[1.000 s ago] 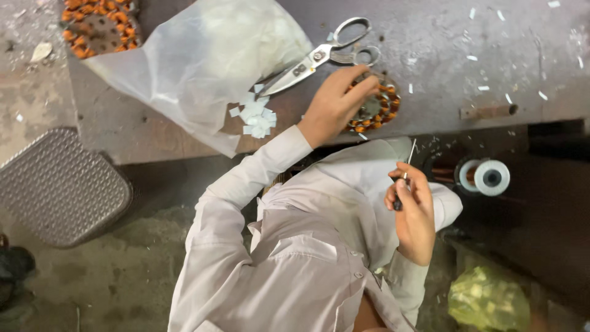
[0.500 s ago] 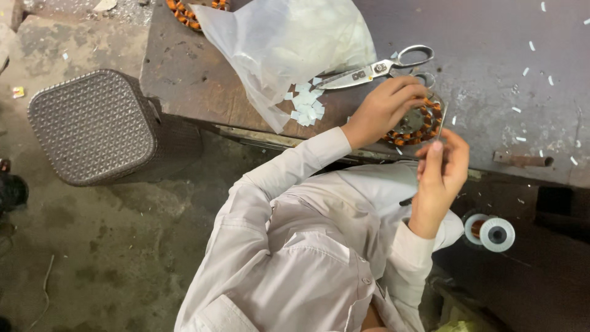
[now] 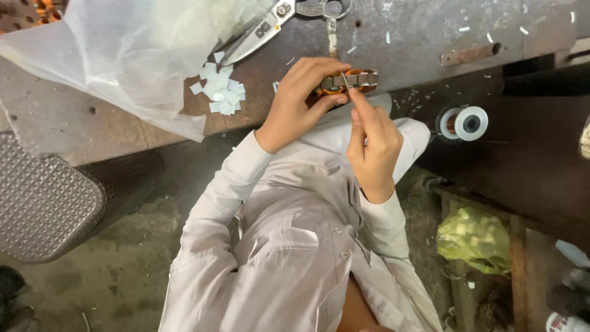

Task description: The person inserts small white insulating pieces into the slots of a copper-wound motor stator. They use a screwdriver to press the pieces into place and occasionally rotate the stator to access different slots.

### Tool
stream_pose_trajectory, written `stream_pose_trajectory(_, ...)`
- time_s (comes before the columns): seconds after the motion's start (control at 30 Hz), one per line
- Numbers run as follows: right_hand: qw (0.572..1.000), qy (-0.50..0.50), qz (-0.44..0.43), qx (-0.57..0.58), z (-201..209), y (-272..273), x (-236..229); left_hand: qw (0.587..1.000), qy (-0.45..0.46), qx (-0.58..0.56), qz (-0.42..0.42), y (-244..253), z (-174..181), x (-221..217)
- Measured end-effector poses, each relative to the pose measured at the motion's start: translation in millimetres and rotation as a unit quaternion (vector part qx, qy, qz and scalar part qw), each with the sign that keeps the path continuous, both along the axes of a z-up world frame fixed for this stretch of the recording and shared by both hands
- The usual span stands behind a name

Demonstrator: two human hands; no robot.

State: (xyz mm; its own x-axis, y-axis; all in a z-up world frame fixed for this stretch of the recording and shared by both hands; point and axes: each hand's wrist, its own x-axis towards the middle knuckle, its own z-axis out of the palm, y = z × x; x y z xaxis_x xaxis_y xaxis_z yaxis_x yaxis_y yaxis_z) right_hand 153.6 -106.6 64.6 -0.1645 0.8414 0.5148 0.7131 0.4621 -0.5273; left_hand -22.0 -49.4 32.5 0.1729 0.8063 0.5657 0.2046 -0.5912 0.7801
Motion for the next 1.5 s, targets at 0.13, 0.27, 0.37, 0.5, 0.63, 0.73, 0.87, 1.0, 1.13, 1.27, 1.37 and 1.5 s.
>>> stream_pose_trajectory(0.13, 0.998, 0.02, -0.055, -0.029, -9, -21, -5, 1.0, -0.003, -0.023, -0.015, 0, 7, -2)
stream_pose_trajectory(0.27, 0.997, 0.038, -0.065, -0.003, -20, -28, -8, 0.999, 0.006, -0.049, 0.001, -1, 7, -1)
stream_pose_trajectory(0.37, 0.997, 0.017, -0.074, 0.015, -21, -23, -9, 0.998, 0.01, -0.055, 0.007, -1, 6, 1)
stream_pose_trajectory(0.5, 0.997, 0.007, -0.076, 0.011, -17, -17, -12, 0.999, 0.007, -0.039, 0.016, 0, 6, 2)
stream_pose_trajectory(0.63, 0.994, -0.03, -0.103, 0.027, -15, -18, -15, 0.999, 0.01, -0.03, 0.021, -1, 5, 3)
stream_pose_trajectory(0.73, 0.991, -0.038, -0.127, 0.032, -17, -20, -20, 0.999, 0.013, -0.023, 0.024, 0, 3, 5)
stream_pose_trajectory(0.87, 0.988, -0.025, -0.149, 0.03, -23, -23, -32, 0.999, 0.003, -0.021, 0.029, 1, 1, 9)
stream_pose_trajectory(1.0, 0.985, -0.019, -0.166, 0.03, -26, -27, -38, 0.999, 0.009, -0.026, 0.033, 0, 8, 12)
stream_pose_trajectory(1.13, 0.989, 0.002, -0.15, 0.003, -16, -34, -35, 0.998, 0.024, -0.058, -0.025, 2, 15, -1)
stream_pose_trajectory(1.27, 0.99, 0.05, -0.122, -0.044, 10, -31, -20, 0.993, 0.0, -0.087, -0.083, 8, 17, -11)
stream_pose_trajectory(1.37, 0.997, -0.033, -0.062, -0.029, 38, -22, 1, 0.994, -0.005, -0.085, -0.072, 7, 14, -9)
stream_pose_trajectory(1.5, 0.98, -0.197, 0.018, -0.007, 84, 1, 19, 0.997, -0.003, -0.062, -0.049, 8, 15, -4)
